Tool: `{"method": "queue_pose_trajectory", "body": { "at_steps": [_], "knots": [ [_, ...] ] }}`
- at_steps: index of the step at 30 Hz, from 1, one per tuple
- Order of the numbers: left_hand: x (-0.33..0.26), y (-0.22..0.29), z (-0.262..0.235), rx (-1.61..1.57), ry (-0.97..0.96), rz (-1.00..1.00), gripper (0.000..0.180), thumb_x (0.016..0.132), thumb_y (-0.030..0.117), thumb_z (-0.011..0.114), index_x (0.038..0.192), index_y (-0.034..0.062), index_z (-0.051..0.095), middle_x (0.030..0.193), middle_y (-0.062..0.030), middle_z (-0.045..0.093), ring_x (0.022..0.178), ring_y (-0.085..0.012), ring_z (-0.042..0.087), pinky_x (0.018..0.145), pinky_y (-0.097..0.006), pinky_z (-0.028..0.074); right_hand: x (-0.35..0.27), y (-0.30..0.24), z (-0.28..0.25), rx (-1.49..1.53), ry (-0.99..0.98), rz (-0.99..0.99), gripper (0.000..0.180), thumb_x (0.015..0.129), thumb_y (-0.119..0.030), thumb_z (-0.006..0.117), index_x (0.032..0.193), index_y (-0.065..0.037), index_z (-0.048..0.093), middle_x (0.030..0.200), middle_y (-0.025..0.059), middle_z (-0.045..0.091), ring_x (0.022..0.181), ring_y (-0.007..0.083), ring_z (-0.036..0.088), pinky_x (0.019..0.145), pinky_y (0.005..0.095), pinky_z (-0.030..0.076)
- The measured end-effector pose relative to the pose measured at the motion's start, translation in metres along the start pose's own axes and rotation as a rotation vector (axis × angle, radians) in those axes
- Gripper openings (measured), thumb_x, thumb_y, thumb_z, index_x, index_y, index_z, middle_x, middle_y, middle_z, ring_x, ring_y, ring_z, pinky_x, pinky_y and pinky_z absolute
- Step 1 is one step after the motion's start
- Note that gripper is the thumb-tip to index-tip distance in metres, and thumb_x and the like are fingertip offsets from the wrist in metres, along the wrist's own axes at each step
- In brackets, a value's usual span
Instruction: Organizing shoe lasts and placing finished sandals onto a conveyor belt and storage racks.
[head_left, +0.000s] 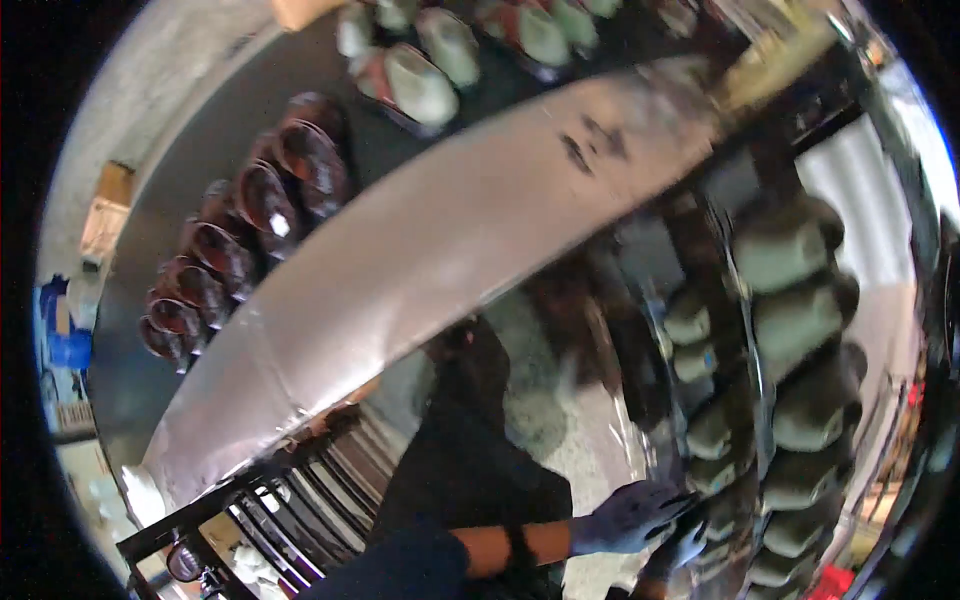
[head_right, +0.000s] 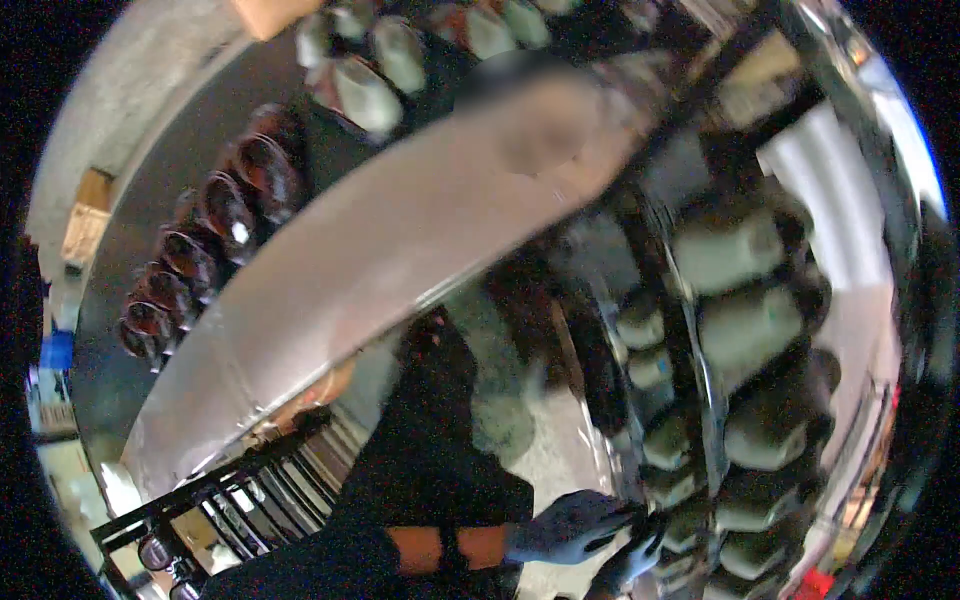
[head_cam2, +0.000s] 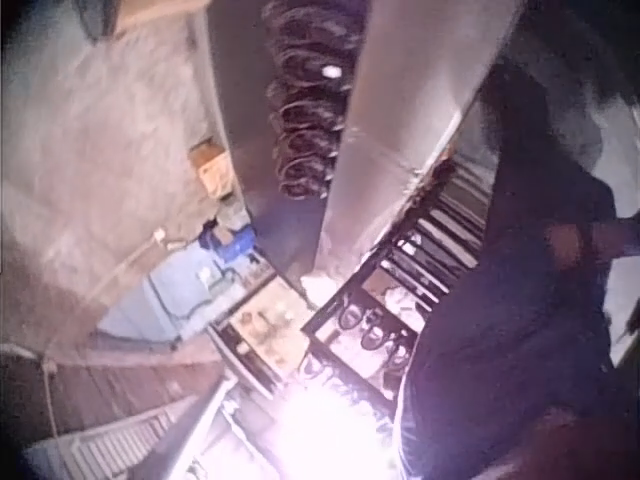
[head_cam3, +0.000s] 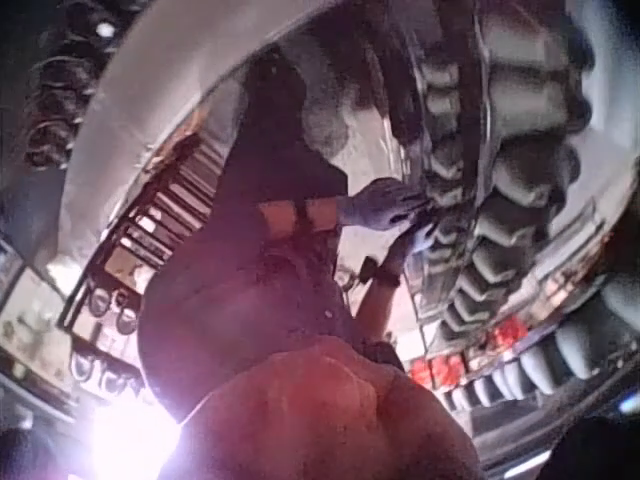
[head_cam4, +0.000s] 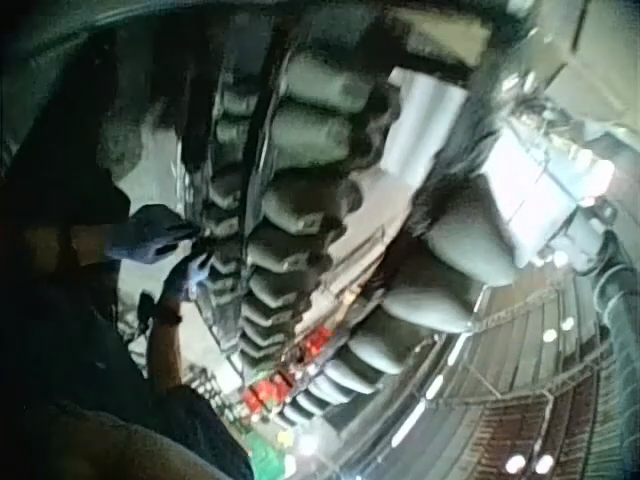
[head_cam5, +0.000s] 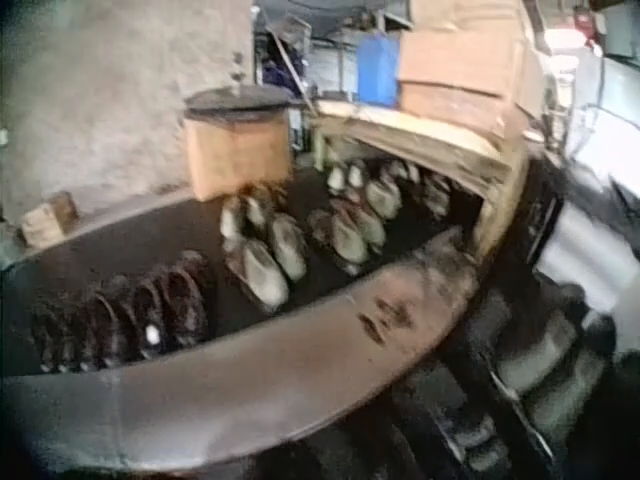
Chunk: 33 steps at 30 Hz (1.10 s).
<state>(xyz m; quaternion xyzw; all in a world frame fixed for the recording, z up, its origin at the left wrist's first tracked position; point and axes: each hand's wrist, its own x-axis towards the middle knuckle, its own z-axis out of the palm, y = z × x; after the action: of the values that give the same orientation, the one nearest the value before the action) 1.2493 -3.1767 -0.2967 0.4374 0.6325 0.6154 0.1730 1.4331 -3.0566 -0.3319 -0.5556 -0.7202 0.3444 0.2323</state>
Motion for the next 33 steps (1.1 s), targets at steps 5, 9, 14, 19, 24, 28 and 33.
{"method": "queue_pose_trajectory", "body": {
  "at_steps": [5, 9, 14, 19, 24, 28, 33],
  "knots": [
    [0.052, -0.031, -0.229, 0.47, 0.352, -0.223, 0.051, 0.074, 0.01, 0.06, 0.124, 0.0043, 0.052, 0.101, -0.0149, 0.061, 0.09, -0.0317, 0.06, 0.078, -0.041, 0.048, -0.039, -0.193, 0.128, 0.428, -0.549, 0.061, 0.041, 0.091, -0.02, 0.053, 0.125, 0.003, 0.05, 0.116, 0.0143, 0.06, 0.095, 0.0227, 0.062, 0.083, 0.0345, 0.049],
    [0.168, -0.072, -0.413, 0.932, 0.857, -0.39, 0.083, 0.072, 0.026, 0.069, 0.138, 0.0022, 0.027, 0.137, -0.026, 0.034, 0.127, -0.0397, 0.033, 0.104, -0.049, 0.027, 0.019, -0.366, 0.256, 0.481, -0.817, -0.222, 0.04, 0.089, -0.011, 0.053, 0.126, 0.003, 0.048, 0.115, 0.0124, 0.06, 0.101, 0.0169, 0.058, 0.088, 0.0295, 0.046],
    [0.228, -0.103, -0.54, 0.826, 0.865, -1.029, 0.09, 0.069, 0.025, 0.068, 0.142, 0.0036, 0.018, 0.142, -0.0272, 0.021, 0.133, -0.043, 0.019, 0.109, -0.052, 0.018, 0.068, -0.537, 0.443, 0.033, -0.672, -1.058, 0.063, 0.079, -0.012, 0.065, 0.134, 0.002, 0.036, 0.13, 0.024, 0.045, 0.118, 0.037, 0.046, 0.1, 0.04, 0.037],
    [0.201, -0.108, -0.586, 0.69, 0.663, -0.842, 0.093, 0.066, 0.023, 0.068, 0.143, 0.0081, 0.018, 0.142, -0.0273, 0.025, 0.13, -0.0456, 0.025, 0.107, -0.047, 0.027, 0.103, -0.621, 0.573, -0.348, -0.626, -1.023, 0.094, 0.065, -0.029, 0.077, 0.138, 0.001, 0.027, 0.13, 0.0272, 0.042, 0.121, 0.0397, 0.042, 0.102, 0.0416, 0.035],
    [0.181, -0.085, -0.607, 0.677, 0.645, -1.085, 0.097, 0.066, 0.027, 0.071, 0.143, 0.0093, 0.015, 0.136, -0.0294, 0.035, 0.113, -0.0416, 0.049, 0.093, -0.043, 0.044, 0.073, -0.606, 0.569, -0.244, -0.754, -0.798, 0.081, 0.063, -0.027, 0.077, 0.129, 0.0, 0.038, 0.117, 0.024, 0.054, 0.109, 0.0354, 0.053, 0.094, 0.0396, 0.042],
    [0.107, -0.058, -0.537, 0.565, 0.838, -1.068, 0.102, 0.065, 0.026, 0.073, 0.144, 0.0093, 0.011, 0.129, -0.0302, 0.041, 0.106, -0.0427, 0.052, 0.089, -0.045, 0.045, 0.005, -0.543, 0.489, -0.238, -0.839, -0.719, 0.069, 0.064, -0.02, 0.075, 0.123, -0.001, 0.043, 0.111, 0.02, 0.059, 0.098, 0.0346, 0.059, 0.085, 0.0389, 0.048],
    [0.023, -0.046, -0.424, 0.027, 0.955, -0.635, 0.094, 0.065, 0.008, 0.075, 0.142, 0.0049, 0.02, 0.128, -0.0185, 0.046, 0.113, -0.0298, 0.051, 0.09, -0.039, 0.047, -0.027, -0.425, 0.365, 0.16, -1.182, -0.095, 0.082, 0.062, -0.015, 0.078, 0.133, -0.002, 0.039, 0.123, 0.0154, 0.055, 0.11, 0.0225, 0.055, 0.092, 0.0332, 0.046]
  ]
}}
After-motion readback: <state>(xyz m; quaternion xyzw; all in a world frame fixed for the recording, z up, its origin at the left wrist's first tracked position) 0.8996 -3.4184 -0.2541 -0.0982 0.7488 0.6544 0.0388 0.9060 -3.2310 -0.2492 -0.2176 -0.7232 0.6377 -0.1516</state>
